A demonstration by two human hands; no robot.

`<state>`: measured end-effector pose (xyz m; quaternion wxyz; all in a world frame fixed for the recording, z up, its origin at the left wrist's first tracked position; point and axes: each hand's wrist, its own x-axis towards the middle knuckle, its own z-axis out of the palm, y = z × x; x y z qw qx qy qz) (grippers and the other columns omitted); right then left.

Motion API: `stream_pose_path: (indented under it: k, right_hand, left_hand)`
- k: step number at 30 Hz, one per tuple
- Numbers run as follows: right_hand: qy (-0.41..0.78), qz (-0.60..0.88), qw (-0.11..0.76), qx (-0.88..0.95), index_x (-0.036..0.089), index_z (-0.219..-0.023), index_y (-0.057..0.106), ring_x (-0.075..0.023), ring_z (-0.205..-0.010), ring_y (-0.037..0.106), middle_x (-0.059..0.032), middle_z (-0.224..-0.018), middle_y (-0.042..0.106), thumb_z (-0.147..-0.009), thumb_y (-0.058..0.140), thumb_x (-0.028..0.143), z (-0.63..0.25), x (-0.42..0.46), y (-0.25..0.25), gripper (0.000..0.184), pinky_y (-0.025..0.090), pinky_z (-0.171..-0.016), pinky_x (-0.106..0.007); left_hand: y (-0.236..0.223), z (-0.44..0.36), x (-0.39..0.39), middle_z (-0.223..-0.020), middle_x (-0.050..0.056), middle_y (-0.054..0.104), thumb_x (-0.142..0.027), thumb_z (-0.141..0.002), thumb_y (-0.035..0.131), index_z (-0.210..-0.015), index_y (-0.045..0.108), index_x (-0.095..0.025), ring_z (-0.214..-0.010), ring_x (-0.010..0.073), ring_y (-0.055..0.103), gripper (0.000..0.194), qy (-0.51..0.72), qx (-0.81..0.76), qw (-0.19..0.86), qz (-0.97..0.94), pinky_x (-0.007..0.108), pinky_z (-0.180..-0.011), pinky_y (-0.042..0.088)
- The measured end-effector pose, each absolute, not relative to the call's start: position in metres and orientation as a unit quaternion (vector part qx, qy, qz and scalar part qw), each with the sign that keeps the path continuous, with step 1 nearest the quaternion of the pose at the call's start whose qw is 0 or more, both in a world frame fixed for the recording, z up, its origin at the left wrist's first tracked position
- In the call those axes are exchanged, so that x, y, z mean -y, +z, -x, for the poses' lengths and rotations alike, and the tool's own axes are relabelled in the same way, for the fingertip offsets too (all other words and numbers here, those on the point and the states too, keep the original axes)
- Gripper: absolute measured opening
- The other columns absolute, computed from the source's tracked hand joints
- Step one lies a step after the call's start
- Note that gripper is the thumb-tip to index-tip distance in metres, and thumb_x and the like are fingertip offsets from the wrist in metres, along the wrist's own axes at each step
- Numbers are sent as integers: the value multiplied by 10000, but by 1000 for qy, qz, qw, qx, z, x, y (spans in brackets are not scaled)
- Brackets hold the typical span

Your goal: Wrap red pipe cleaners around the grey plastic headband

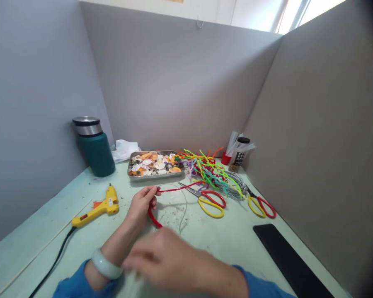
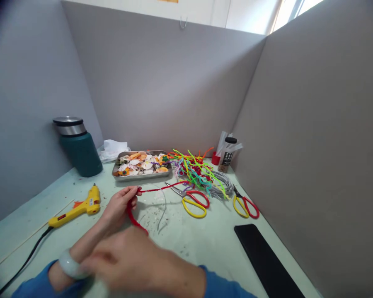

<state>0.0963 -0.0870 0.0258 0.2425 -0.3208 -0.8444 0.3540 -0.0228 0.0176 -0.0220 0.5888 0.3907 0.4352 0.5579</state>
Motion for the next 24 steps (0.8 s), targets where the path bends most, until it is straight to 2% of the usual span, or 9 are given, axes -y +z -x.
stream_pose_path:
  k: [1, 2, 5, 8, 12, 15, 18, 21, 24]
  right_hand:
    - [299, 353, 266, 846, 146, -853, 665, -174, -791, 614, -49, -835, 670, -920, 475, 263, -103, 70, 27, 232, 465, -731, -294]
    - [220, 395, 301, 840, 142, -857, 663, -176, -793, 606, -63, -833, 672, -926, 447, 230, -110, 55, 27, 243, 454, -740, -300]
    - [71, 433, 351, 827, 140, -1056, 625, -205, -973, 570, -103, -1050, 656, -921, 410, 170, -123, 26, 23, 256, 430, -850, -322]
    - [12, 466, 307, 830, 141, -1110, 592, -224, -1035, 551, -118, -1133, 627, -901, 428, 149, -126, 14, 12, 266, 428, -858, -328]
    - [7, 523, 219, 824, 166, -981, 618, -215, -865, 605, -83, -910, 672, -879, 474, 160, -126, 9, 2, 177, 420, -699, -301]
    - [26, 533, 209, 820, 169, -857, 625, -177, -729, 609, -59, -796, 676, -904, 443, 190, -128, 7, 0, 189, 360, -618, -276]
    - [89, 514, 251, 815, 177, -798, 625, -138, -642, 576, -31, -725, 666, -912, 434, 232, -132, 7, 3, 229, 319, -584, -259]
    - [212, 501, 306, 781, 173, -722, 621, -108, -571, 510, -1, -621, 604, -901, 448, 261, -133, 5, 8, 264, 304, -550, -236]
    - [403, 489, 339, 695, 155, -677, 611, -86, -495, 443, 26, -517, 508, -882, 464, 268, -132, 5, 16, 276, 301, -498, -211]
  left_hand:
    - [-21, 23, -18, -488, -57, 477, -428, -659, 735, -721, 610, -132, -408, 44, 372, 327, 560, -437, 585, -391, 151, -377, 288]
    - [-20, 23, -17, -466, -66, 455, -439, -659, 733, -721, 607, -136, -402, 44, 364, 334, 564, -438, 581, -391, 151, -377, 279]
    - [-17, 20, -15, -464, -76, 427, -454, -694, 703, -753, 596, -145, -400, 43, 325, 333, 560, -421, 590, -400, 153, -370, 246]
    - [-15, 18, -13, -442, -80, 396, -453, -715, 686, -718, 578, -137, -378, 33, 248, 335, 545, -422, 610, -391, 157, -351, 184]
    - [-16, 17, -12, -417, -93, 343, -442, -746, 668, -710, 578, -135, -372, 24, 183, 322, 519, -420, 636, -386, 163, -355, 117]
    - [-18, 18, -12, -436, -81, 366, -414, -768, 657, -732, 599, -132, -382, 26, 200, 290, 508, -417, 650, -381, 164, -359, 133]
    - [-18, 20, -13, -499, -57, 435, -371, -754, 679, -790, 633, -125, -403, 27, 243, 253, 503, -406, 669, -368, 162, -361, 161]
    - [-14, 19, -13, -509, -57, 444, -349, -726, 705, -860, 650, -121, -407, 28, 239, 271, 503, -402, 674, -361, 162, -359, 153]
    - [-7, 17, -10, -452, -86, 387, -361, -708, 714, -963, 642, -127, -391, 31, 204, 353, 501, -414, 660, -376, 165, -361, 127]
